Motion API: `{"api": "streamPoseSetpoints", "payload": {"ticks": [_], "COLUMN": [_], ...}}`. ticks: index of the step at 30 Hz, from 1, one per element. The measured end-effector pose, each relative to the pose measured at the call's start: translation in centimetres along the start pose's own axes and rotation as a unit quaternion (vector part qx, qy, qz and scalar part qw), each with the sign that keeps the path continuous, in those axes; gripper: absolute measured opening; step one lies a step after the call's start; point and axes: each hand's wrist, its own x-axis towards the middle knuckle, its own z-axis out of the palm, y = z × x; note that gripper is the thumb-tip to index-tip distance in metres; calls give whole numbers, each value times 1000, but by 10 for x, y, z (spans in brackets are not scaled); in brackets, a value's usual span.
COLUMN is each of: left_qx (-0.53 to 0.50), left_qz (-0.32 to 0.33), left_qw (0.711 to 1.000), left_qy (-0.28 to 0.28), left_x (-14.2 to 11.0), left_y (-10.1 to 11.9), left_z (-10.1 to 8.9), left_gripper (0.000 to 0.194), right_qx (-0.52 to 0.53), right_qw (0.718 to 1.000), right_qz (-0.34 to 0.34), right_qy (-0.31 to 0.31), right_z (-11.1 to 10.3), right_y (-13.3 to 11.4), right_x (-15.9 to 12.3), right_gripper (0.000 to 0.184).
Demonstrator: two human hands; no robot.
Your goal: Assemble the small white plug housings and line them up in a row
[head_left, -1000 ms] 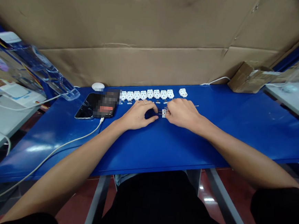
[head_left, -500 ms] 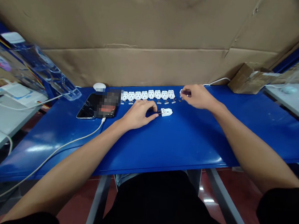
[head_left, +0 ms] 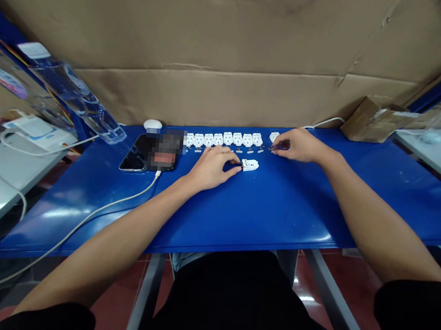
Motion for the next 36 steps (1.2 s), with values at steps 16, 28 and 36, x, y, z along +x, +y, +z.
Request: {"api": "streamPoseSetpoints", "payload": {"ticks": [16, 28, 36], "left_qx": [-18, -37, -2], "left_qz": [4, 27, 50], "left_qw": [1000, 996, 993], "left_qy": [19, 73, 111], "left_x": [1, 0, 0], "left_y": [-4, 0, 9], "left_z": [-2, -6, -11], "left_gripper": [12, 12, 17], "right_qx": [-8, -14, -40], "right_qw": [997, 997, 995], "right_qz": [-70, -81, -84], "right_qy": [-29, -6, -33], "right_z": [0, 6, 4], "right_y": [4, 7, 9], "right_x": [2, 3, 2], "right_gripper": [26, 25, 30]}}
